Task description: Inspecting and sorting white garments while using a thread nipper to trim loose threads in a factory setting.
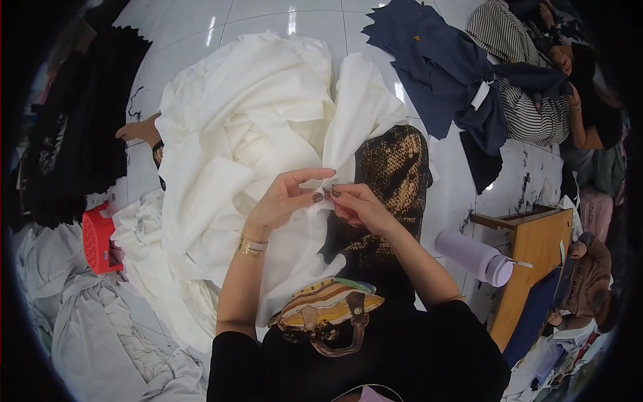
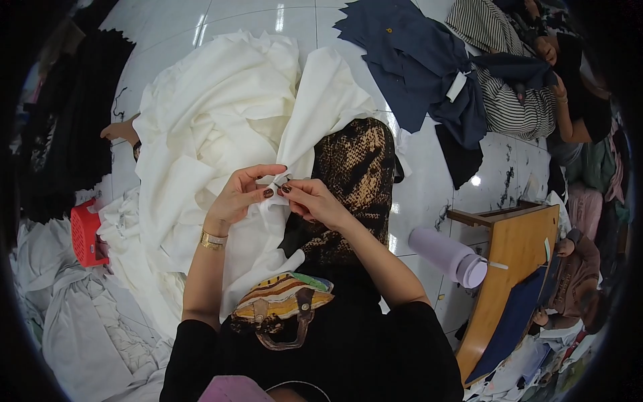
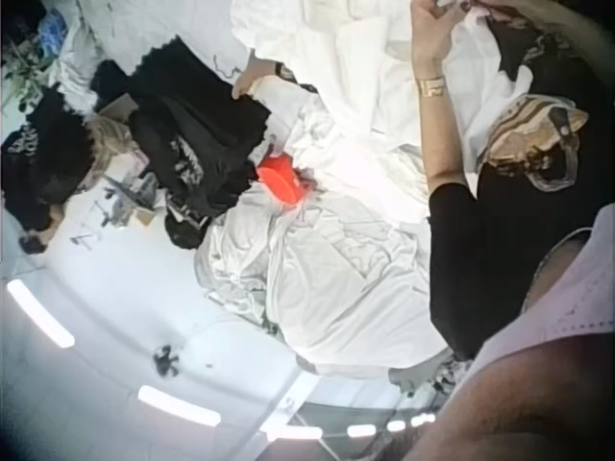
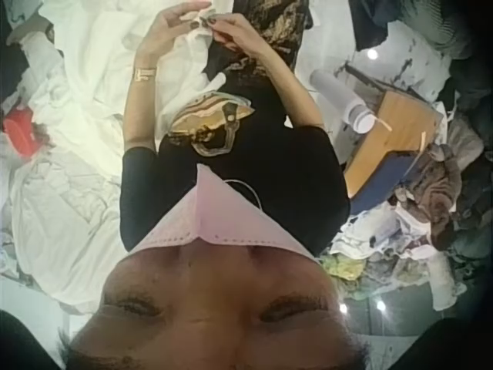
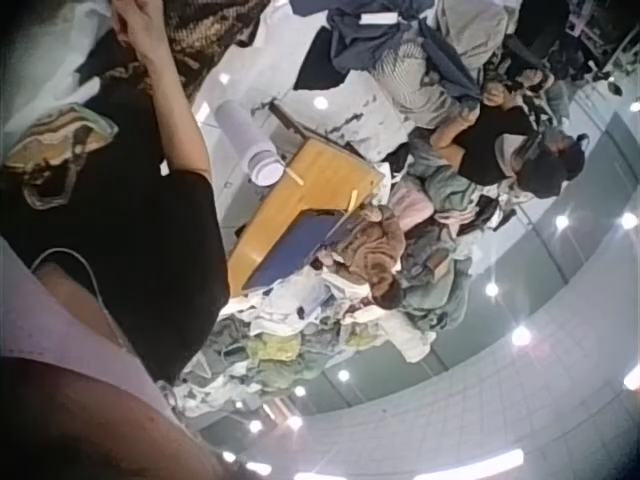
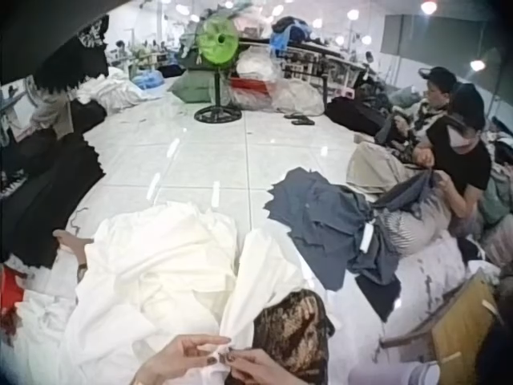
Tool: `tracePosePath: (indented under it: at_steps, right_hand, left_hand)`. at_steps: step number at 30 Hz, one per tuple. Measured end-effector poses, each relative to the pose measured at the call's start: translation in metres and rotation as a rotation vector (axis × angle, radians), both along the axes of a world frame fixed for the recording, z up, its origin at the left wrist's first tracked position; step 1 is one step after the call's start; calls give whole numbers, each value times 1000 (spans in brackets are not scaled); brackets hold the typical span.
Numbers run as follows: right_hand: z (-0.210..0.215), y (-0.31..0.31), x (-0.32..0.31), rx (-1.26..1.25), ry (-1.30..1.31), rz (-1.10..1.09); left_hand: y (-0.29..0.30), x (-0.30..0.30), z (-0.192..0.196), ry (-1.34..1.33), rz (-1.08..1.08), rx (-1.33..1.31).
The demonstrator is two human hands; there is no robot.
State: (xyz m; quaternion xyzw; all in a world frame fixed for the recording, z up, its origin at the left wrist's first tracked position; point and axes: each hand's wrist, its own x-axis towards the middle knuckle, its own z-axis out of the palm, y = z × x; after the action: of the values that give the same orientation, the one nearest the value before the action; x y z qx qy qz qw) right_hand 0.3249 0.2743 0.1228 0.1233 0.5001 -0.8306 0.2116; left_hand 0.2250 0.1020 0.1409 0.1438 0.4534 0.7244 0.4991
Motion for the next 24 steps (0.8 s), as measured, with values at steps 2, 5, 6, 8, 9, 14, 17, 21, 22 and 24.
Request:
tracePosePath:
  at_steps: [2,5,6,8,9,14,17,21,22,24]
  right_hand:
    - [0,0,-1,25,-11,15]
    - [5,1,-2,3,-11,3]
    - [7,1,-3,-8,-23,0]
    - [8,1,-4,-17,-34,-3]
    - [8,1,-4,-16,-50,-3]
    - [5,1,-5,-62,-92,-14]
    - [3,1,-3,-111,-112,-28]
    - [2,-1,-2,-140,-146,-58]
    - [2,-2,-1,-150,-180,-74]
    - [2,-3,1,-219,-172,-71]
  left_hand:
    - [1,1,1,-1,-24,2]
    - [1,1,1,2,-13,-17]
    - [1,1,2,1,-8,-11]
    - [1,1,2,2,-4,-5]
    - [0,1,0,2,-10,-9]
    - [1,1,1,2,-4,-29]
    - [1,1,3,-1,-24,-29]
    - [2,1,6,4,-33,-37]
    - [1,1,7,8,-38,-40]
    - [1,1,6,4,-37,-19]
